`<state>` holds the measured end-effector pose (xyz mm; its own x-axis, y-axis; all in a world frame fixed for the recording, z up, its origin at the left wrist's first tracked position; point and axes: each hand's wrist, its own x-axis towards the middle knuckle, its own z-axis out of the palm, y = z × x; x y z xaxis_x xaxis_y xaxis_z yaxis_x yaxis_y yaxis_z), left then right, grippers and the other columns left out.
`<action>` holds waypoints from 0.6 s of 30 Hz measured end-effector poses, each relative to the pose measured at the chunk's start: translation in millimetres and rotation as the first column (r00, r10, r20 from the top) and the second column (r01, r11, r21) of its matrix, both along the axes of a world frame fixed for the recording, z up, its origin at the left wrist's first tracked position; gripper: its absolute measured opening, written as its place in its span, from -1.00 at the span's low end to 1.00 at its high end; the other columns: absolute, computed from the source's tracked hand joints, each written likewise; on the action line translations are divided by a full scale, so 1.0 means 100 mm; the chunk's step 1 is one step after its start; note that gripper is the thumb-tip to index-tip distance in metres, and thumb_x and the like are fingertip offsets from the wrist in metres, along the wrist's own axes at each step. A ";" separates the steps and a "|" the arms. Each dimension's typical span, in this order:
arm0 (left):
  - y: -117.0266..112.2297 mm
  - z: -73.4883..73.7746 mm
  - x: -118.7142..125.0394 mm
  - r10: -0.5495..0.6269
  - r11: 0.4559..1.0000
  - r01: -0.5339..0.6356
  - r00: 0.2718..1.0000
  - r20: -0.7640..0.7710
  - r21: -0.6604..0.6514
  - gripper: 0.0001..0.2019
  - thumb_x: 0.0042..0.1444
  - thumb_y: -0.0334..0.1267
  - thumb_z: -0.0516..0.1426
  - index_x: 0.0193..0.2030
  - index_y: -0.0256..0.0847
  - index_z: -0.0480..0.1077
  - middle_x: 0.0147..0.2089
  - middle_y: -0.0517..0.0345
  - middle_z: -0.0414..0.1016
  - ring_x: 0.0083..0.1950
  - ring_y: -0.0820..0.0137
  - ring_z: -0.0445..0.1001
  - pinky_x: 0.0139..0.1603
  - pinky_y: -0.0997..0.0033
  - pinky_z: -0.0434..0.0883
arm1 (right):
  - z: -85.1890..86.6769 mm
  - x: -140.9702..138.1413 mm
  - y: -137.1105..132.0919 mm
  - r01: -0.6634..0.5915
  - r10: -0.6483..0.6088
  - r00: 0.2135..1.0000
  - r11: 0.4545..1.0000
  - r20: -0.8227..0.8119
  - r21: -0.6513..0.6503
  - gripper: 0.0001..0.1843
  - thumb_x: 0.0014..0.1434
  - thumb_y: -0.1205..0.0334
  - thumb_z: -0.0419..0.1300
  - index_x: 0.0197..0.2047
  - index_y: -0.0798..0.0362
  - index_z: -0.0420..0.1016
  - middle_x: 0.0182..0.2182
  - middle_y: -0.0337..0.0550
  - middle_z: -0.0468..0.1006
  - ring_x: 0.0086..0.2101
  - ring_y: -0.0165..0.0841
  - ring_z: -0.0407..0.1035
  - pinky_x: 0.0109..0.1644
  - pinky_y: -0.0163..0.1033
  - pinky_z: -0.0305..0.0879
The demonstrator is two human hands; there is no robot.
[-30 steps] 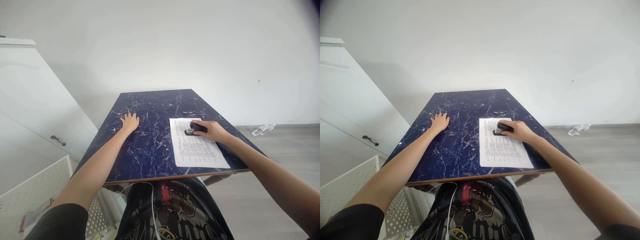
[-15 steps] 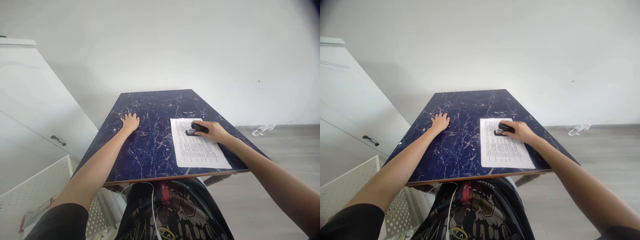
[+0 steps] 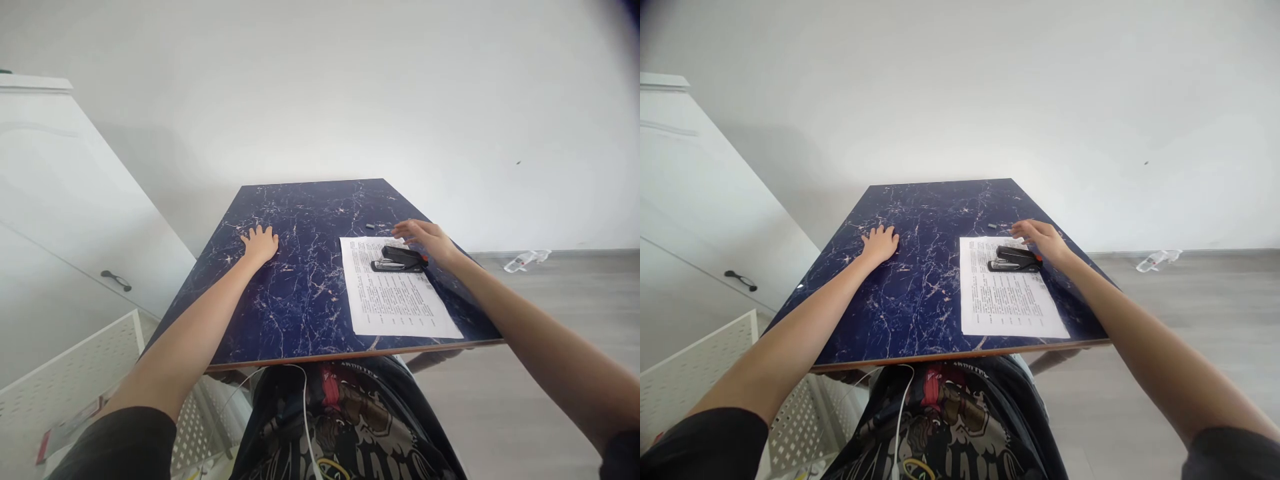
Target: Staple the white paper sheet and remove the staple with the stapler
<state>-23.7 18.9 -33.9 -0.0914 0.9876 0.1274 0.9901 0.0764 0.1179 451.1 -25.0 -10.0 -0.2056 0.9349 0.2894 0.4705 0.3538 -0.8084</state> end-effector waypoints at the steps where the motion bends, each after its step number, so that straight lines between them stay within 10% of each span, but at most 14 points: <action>1: 0.00 0.00 -0.01 -0.003 1.000 0.003 1.000 0.001 0.001 -0.35 0.44 -0.01 -0.23 0.54 -0.24 0.18 0.59 -0.33 0.06 0.59 -0.34 -0.01 0.45 -0.57 0.01 | 0.01 -0.02 0.11 -0.014 0.012 0.995 1.000 0.098 0.020 -0.34 0.35 -0.39 0.04 0.17 -0.09 0.60 0.15 0.05 0.63 0.16 0.07 0.51 0.22 0.18 0.48; 8: 0.01 0.00 -0.03 -0.009 1.000 0.009 1.000 -0.001 -0.005 -0.35 0.44 0.01 -0.22 0.54 -0.21 0.18 0.59 -0.30 0.07 0.59 -0.31 0.00 0.46 -0.55 0.03 | -0.16 -0.21 0.58 -0.270 0.224 0.790 0.963 0.571 -0.004 -0.14 0.29 -0.37 0.14 0.56 -0.31 0.13 0.59 -0.28 -0.09 0.52 0.07 -0.14 0.53 0.21 0.03; 12: -0.03 0.04 0.01 0.008 1.000 -0.008 1.000 -0.012 -0.009 -0.36 0.44 -0.02 -0.21 0.53 -0.22 0.19 0.58 -0.30 0.08 0.58 -0.30 0.02 0.46 -0.54 0.05 | -0.33 -0.21 0.67 -0.342 0.276 0.651 0.938 0.707 -0.052 -0.10 0.32 -0.38 0.10 0.60 -0.36 -0.05 0.59 -0.31 -0.17 0.53 0.04 -0.27 0.57 0.28 -0.35; 18: -0.08 0.07 0.03 0.017 0.999 -0.017 1.000 -0.011 -0.028 -0.36 0.45 -0.03 -0.22 0.54 -0.23 0.18 0.59 -0.26 0.07 0.59 -0.26 0.01 0.49 -0.49 0.03 | -0.48 -0.19 0.74 -0.365 0.226 0.604 0.931 0.764 0.014 -0.13 0.38 -0.39 -0.03 0.61 -0.45 -0.28 0.59 -0.36 -0.28 0.51 0.09 -0.30 0.54 0.40 -0.38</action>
